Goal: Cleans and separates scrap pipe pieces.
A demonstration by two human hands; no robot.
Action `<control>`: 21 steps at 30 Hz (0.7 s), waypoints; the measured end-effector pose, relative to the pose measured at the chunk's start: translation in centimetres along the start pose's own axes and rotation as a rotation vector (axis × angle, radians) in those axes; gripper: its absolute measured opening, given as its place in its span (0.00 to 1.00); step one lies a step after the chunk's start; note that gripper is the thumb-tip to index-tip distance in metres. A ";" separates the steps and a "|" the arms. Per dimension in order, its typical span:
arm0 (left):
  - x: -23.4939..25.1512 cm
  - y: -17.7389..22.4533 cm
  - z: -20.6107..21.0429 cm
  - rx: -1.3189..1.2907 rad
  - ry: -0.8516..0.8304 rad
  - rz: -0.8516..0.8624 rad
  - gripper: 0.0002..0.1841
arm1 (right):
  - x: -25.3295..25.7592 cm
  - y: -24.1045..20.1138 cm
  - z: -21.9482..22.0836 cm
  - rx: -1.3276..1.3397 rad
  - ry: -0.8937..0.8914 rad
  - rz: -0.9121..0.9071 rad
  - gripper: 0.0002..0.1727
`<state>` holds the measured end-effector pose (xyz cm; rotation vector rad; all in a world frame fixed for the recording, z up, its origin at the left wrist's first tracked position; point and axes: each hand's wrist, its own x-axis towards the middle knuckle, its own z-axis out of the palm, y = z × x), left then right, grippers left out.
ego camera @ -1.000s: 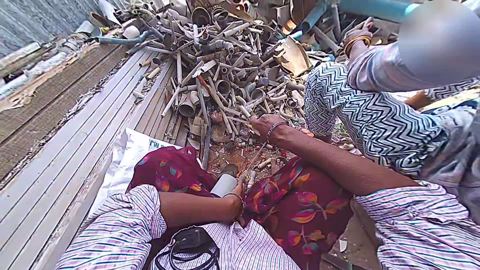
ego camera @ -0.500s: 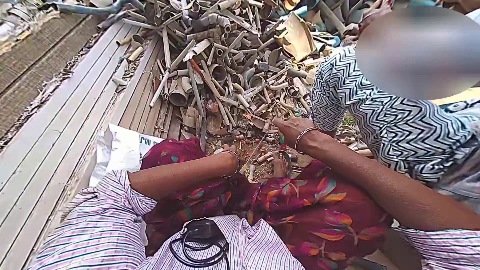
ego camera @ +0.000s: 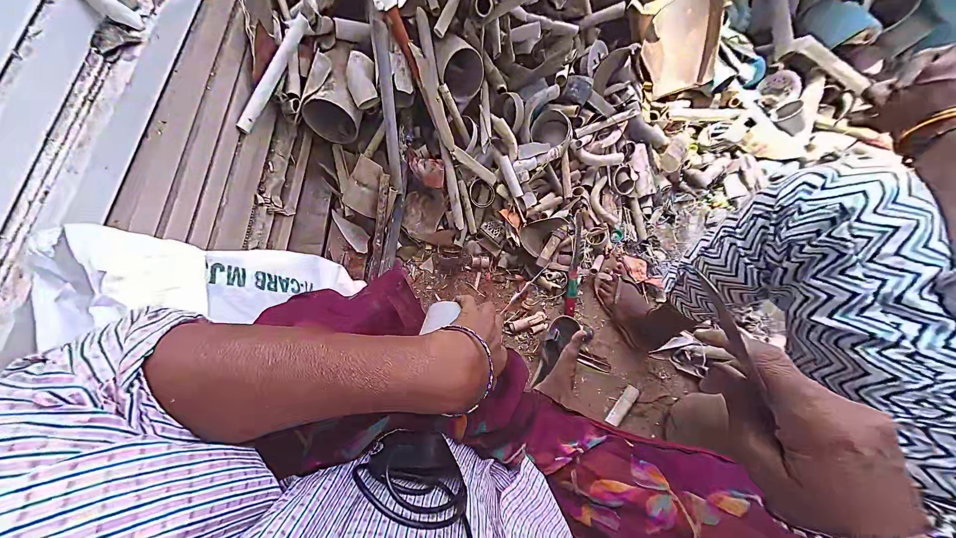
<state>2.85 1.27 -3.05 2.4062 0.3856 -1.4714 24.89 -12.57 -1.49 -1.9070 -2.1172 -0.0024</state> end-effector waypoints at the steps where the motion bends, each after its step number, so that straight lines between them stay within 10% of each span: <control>1: -0.4 -0.3 0.0 -0.040 0.002 0.019 0.26 | 0.7 0.3 1.4 0.026 -0.007 -0.017 0.21; 11: 1.0 -7.0 1.5 -0.388 -0.201 -0.180 0.34 | 7.1 4.2 6.1 0.151 -0.215 -0.005 0.22; 21: -0.5 -10.2 4.5 -0.483 0.357 -0.404 0.41 | 11.5 6.9 8.0 0.268 -0.530 0.064 0.22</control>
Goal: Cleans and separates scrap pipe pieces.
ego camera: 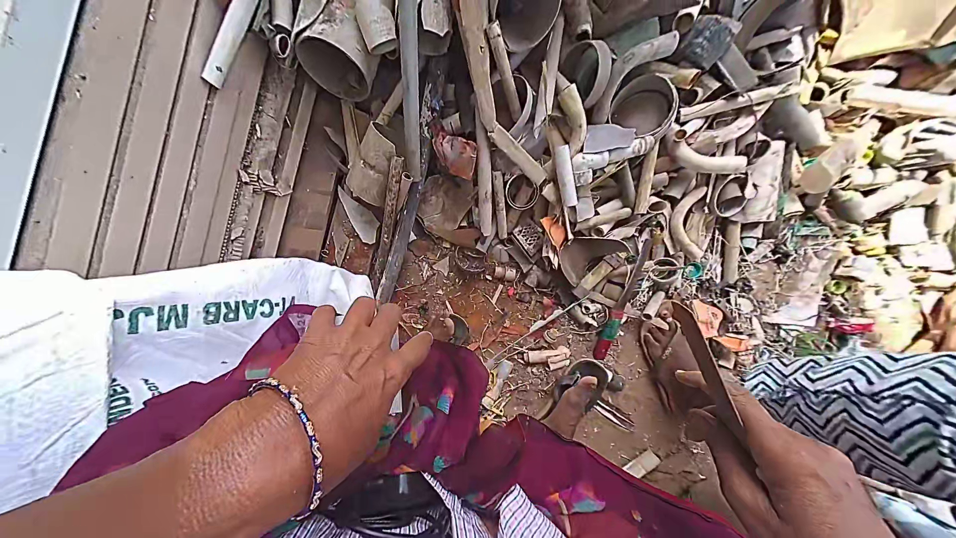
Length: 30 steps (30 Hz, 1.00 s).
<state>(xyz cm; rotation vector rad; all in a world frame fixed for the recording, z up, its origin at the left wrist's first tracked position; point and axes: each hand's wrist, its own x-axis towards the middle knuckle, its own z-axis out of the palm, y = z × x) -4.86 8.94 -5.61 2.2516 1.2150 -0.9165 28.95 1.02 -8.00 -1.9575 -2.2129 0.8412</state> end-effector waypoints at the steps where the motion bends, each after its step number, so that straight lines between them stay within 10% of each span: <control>1: -0.2 -0.2 0.2 -0.015 0.035 -0.015 0.41 | 0.5 0.3 0.1 -0.018 0.002 -0.009 0.22; 10: -4.2 0.5 -1.7 -0.188 0.070 -0.112 0.39 | 5.3 2.3 -0.6 -0.227 -0.080 0.223 0.24; 16: -4.7 0.8 1.1 -0.258 0.708 0.174 0.39 | 2.0 -1.7 -2.2 -0.203 -0.199 0.405 0.33; 23: -4.4 2.4 -0.2 -0.576 0.932 0.476 0.34 | -1.4 0.3 -1.6 0.044 0.118 0.449 0.32; 30: -5.5 7.4 -11.5 -0.896 0.977 0.733 0.29 | -2.3 -4.0 -2.1 0.118 0.538 0.287 0.28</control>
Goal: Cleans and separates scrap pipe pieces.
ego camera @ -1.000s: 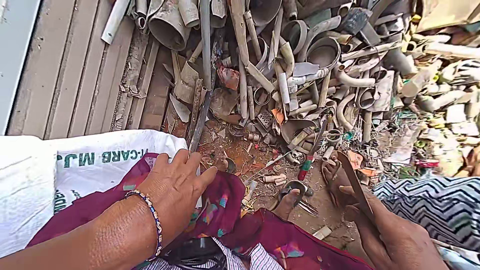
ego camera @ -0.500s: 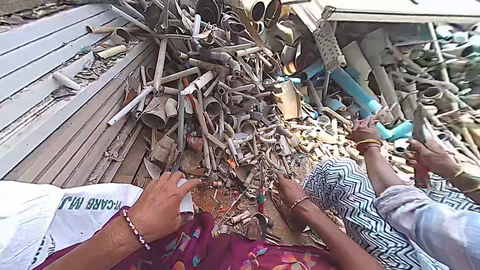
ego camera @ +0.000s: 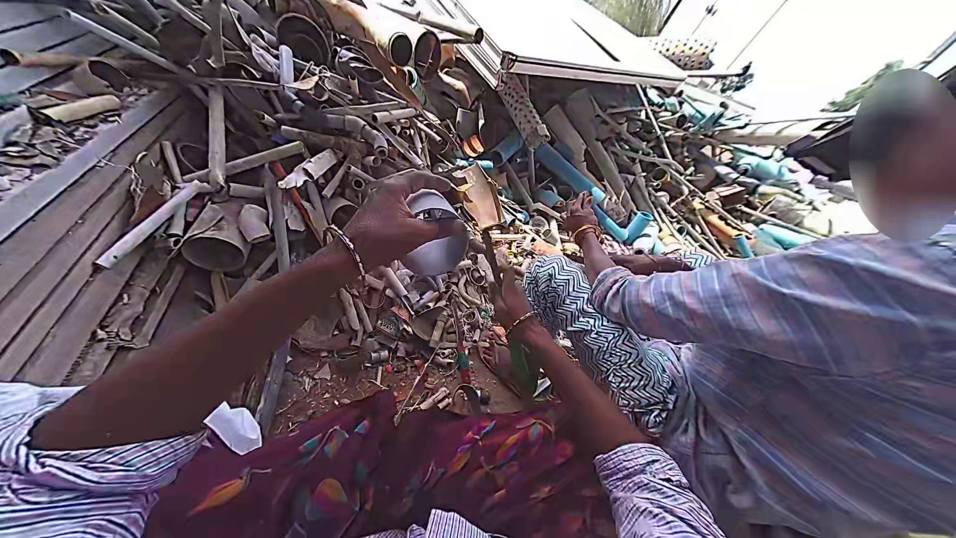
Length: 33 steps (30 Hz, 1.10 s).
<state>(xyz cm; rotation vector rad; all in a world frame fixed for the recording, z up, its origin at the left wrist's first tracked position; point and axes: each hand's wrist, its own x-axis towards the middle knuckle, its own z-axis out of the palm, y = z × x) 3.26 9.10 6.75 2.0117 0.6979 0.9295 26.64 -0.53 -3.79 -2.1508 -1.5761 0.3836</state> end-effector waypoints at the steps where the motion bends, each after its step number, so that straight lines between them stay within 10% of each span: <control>1: 0.9 1.0 0.6 -0.123 0.056 0.059 0.28 | -0.3 -0.6 0.4 0.058 0.076 -0.030 0.27; 7: -1.6 -1.7 4.6 -0.694 0.344 0.010 0.23 | -4.5 0.2 6.2 0.379 0.284 -0.004 0.22; 16: -0.2 -8.7 9.0 -0.815 0.199 -0.474 0.22 | -3.5 0.5 8.0 0.356 0.142 0.074 0.21; 33: -0.5 -12.1 12.2 -0.841 -0.015 -0.383 0.20 | -3.2 -0.5 7.1 0.678 0.164 0.185 0.34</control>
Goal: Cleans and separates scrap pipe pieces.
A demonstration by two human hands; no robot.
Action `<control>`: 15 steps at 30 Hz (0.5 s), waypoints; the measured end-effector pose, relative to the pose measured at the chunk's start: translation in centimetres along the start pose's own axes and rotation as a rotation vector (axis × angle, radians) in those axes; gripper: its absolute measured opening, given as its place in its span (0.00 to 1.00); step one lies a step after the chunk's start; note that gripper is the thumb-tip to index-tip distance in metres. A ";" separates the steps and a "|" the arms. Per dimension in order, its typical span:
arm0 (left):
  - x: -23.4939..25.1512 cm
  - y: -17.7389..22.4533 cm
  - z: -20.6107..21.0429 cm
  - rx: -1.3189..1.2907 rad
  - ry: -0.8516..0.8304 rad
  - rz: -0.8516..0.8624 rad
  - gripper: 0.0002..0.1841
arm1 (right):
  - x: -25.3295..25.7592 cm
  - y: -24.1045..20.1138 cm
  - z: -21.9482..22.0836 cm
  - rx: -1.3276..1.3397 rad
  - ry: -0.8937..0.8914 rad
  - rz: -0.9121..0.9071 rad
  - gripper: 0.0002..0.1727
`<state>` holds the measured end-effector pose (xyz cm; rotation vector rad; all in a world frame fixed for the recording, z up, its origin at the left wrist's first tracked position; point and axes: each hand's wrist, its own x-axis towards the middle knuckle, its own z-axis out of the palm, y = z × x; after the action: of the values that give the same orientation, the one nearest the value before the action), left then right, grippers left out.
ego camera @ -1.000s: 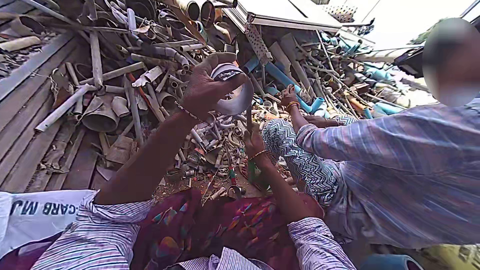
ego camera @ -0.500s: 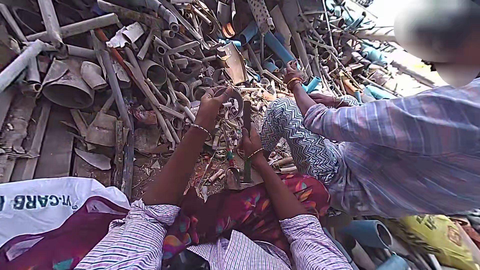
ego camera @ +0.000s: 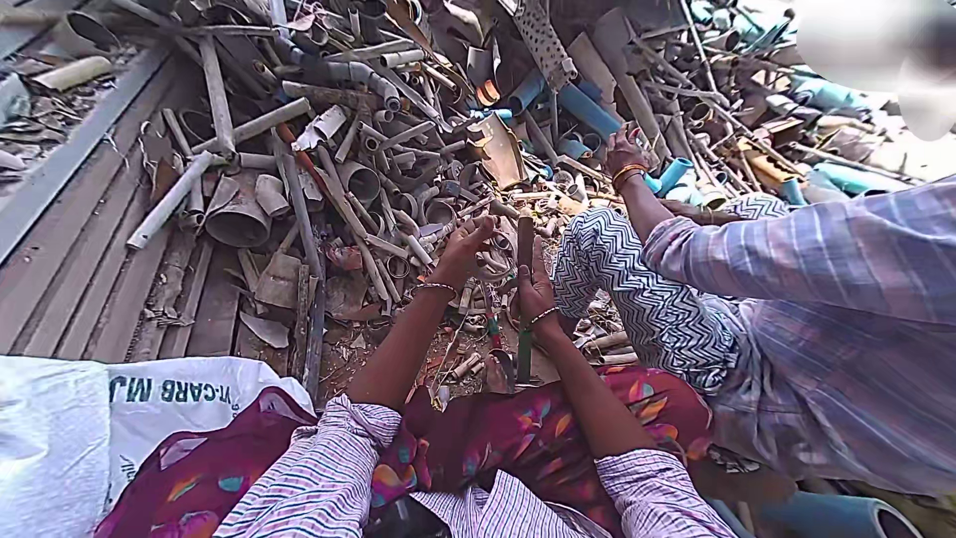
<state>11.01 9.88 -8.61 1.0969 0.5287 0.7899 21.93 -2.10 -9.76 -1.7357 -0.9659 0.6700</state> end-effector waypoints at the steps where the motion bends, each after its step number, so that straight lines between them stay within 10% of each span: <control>1: -0.1 0.2 0.0 -0.017 -0.007 -0.004 0.20 | -0.2 -0.3 0.0 -0.012 0.002 -0.003 0.34; 15: 0.2 -1.5 -0.4 0.055 -0.031 0.096 0.25 | -0.8 -0.7 -1.4 0.047 -0.139 -0.001 0.34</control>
<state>11.29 9.96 -10.17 1.1909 0.4767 0.8446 22.38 -3.36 -8.58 -1.6648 -1.0373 0.8151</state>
